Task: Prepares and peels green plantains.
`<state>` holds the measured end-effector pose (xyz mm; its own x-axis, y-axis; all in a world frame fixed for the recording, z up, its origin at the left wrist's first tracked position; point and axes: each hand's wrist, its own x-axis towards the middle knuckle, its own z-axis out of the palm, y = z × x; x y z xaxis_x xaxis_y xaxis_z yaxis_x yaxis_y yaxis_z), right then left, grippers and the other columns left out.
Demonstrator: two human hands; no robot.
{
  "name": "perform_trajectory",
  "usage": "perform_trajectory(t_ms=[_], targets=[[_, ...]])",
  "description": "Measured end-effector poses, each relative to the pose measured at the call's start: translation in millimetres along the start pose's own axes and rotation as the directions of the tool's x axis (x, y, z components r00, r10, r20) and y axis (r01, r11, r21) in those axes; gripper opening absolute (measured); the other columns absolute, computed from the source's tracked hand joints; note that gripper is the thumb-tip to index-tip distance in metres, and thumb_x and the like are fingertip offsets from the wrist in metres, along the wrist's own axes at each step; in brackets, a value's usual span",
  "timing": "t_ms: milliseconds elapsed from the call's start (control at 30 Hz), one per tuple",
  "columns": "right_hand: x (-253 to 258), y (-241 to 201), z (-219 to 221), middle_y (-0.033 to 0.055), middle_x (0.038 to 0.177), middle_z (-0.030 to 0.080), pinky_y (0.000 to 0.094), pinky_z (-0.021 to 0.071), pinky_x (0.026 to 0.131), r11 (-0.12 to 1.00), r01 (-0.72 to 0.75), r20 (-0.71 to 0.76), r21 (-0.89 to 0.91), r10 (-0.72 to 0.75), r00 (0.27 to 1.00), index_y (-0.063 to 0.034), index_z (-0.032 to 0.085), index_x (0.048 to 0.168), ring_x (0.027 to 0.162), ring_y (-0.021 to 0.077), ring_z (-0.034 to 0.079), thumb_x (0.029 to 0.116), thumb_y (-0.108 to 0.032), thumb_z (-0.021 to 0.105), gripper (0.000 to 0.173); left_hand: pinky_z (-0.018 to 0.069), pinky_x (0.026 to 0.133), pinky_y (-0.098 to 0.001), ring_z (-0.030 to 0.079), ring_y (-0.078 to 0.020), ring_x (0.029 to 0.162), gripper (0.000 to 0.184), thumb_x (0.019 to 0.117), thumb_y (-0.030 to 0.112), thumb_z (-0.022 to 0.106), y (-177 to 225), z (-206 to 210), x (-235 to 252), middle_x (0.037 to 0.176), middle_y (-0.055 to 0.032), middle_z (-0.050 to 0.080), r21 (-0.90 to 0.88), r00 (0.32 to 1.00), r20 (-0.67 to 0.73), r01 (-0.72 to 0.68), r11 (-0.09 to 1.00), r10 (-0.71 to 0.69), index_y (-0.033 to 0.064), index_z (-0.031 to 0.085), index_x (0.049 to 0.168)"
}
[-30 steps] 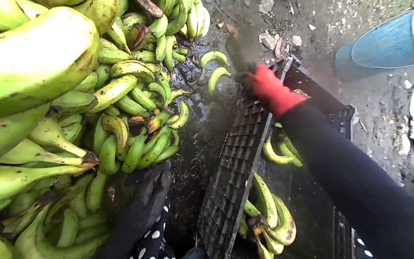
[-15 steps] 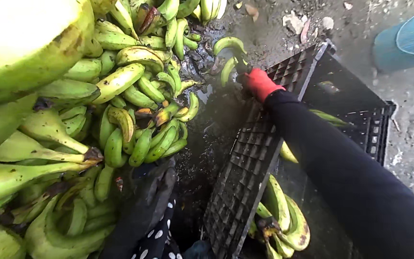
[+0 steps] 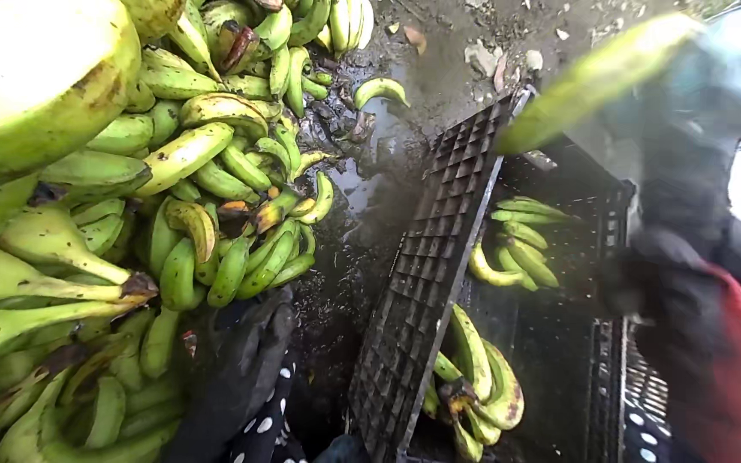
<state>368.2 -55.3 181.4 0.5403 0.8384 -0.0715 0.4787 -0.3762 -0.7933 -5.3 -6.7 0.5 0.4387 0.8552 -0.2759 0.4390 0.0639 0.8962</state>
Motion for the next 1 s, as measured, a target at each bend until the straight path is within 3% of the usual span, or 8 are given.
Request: perform_trajectory(t_ms=[100, 200, 333, 400, 500, 667, 833, 1000], targets=[[-59.0, 31.5, -15.4, -0.0153, 0.081, 0.069, 0.0195, 0.0572, 0.054, 0.997, -0.034, -0.140, -0.073, 0.024, 0.990, -0.0143, 0.056, 0.118, 0.063, -0.0009, 0.065, 0.1021, -0.028, 0.058, 0.021, 0.0485, 0.106, -0.0306, 0.061, -0.0089, 0.120, 0.048, 0.1078, 0.040, 0.043, -0.4, 2.3, 0.9, 0.131, -0.0099, 0.066, 0.014, 1.000, 0.002, 0.009, 1.000, -0.009, 0.0071, 0.061, 0.138], [-72.1, 59.8, -16.6, 0.0194, 0.100, 0.071, 0.0488, 0.0574, 0.073, 0.848, -0.299, -0.165, -0.438, 0.251, 0.954, 0.0046, 0.055, 0.139, 0.077, 0.0245, 0.068, 0.1009, -0.029, 0.059, 0.051, 0.0518, 0.101, -0.0322, 0.064, -0.0104, 0.113, 0.048, 0.1081, 0.039, 0.041, 0.3, 5.5, 0.8, 0.125, -0.0114, 0.067, 0.029, 1.000, 0.031, -0.006, 1.000, 0.005, 0.0056, 0.062, 0.136], [-67.8, 83.6, -1.1, 0.0205, 0.100, 0.071, 0.0506, 0.0569, 0.071, 0.829, -0.335, -0.189, -0.447, 0.279, 0.942, 0.0029, 0.048, 0.147, 0.075, 0.0258, 0.068, 0.0992, -0.032, 0.056, 0.060, 0.0506, 0.102, -0.0341, 0.064, -0.0126, 0.113, 0.049, 0.1078, 0.038, 0.041, 0.7, 2.2, 0.3, 0.123, -0.0123, 0.068, 0.049, 1.000, 0.004, 0.001, 0.999, -0.002, 0.0039, 0.062, 0.135], [-58.4, 88.2, 6.3, 0.0253, 0.112, 0.069, 0.0558, 0.0553, 0.085, 0.764, -0.461, -0.207, -0.451, 0.414, 0.887, 0.0046, 0.045, 0.149, 0.092, 0.0339, 0.069, 0.1029, -0.030, 0.055, 0.058, 0.0521, 0.099, -0.0340, 0.064, -0.0103, 0.109, 0.050, 0.1082, 0.042, 0.038, -3.7, 1.0, -0.4, 0.119, -0.0082, 0.068, 0.029, 1.000, 0.014, 0.025, 0.999, -0.025, 0.0070, 0.063, 0.133], [-35.8, 103.0, 5.1, 0.0251, 0.119, 0.067, 0.0550, 0.0536, 0.091, 0.728, -0.526, -0.247, -0.439, 0.465, 0.850, 0.0024, 0.046, 0.148, 0.101, 0.0346, 0.069, 0.1045, -0.033, 0.054, 0.057, 0.0544, 0.094, -0.0360, 0.066, -0.0107, 0.101, 0.051, 0.1077, 0.045, 0.038, -5.3, 0.8, 8.0, 0.111, -0.0070, 0.070, 0.036, 1.000, 0.001, 0.005, 0.999, -0.005, 0.0088, 0.065, 0.131], [-31.6, 101.4, 3.6, 0.0073, 0.087, 0.067, 0.0334, 0.0561, 0.056, 0.892, -0.402, -0.236, -0.208, 0.353, 0.905, 0.0012, 0.047, 0.145, 0.061, 0.0107, 0.061, 0.1027, -0.032, 0.056, 0.054, 0.0517, 0.100, -0.0312, 0.064, -0.0088, 0.109, 0.047, 0.1082, 0.038, 0.043, -3.5, 1.2, 0.3, 0.121, -0.0090, 0.068, -0.004, 0.999, 0.008, 0.037, 0.999, -0.037, 0.0057, 0.061, 0.137], [26.3, 41.4, 45.3, 0.0003, 0.084, 0.065, 0.0311, 0.0572, 0.058, 0.986, -0.119, -0.066, -0.119, 0.112, 0.992, -0.0001, 0.049, 0.138, 0.062, 0.0074, 0.061, 0.1004, -0.029, 0.056, 0.048, 0.0518, 0.101, -0.0316, 0.064, -0.0085, 0.113, 0.048, 0.1080, 0.041, 0.042, -2.5, 0.0, 2.2, 0.124, -0.0075, 0.068, 0.015, 0.999, -0.017, 0.027, 1.000, -0.027, 0.0085, 0.062, 0.138], [145.1, -13.4, 150.1, 0.0303, 0.135, 0.059, 0.0609, 0.0442, 0.104, 0.890, -0.184, 0.156, -0.418, 0.270, 0.950, 0.0030, 0.046, 0.146, 0.125, 0.0421, 0.059, 0.1099, -0.033, 0.044, 0.051, 0.0510, 0.102, -0.0325, 0.064, -0.0096, 0.114, 0.050, 0.1080, 0.040, 0.040, -3.2, 0.5, 3.4, 0.125, -0.0096, 0.068, 0.034, 0.999, -0.019, 0.042, 0.999, -0.041, 0.0059, 0.061, 0.137]])
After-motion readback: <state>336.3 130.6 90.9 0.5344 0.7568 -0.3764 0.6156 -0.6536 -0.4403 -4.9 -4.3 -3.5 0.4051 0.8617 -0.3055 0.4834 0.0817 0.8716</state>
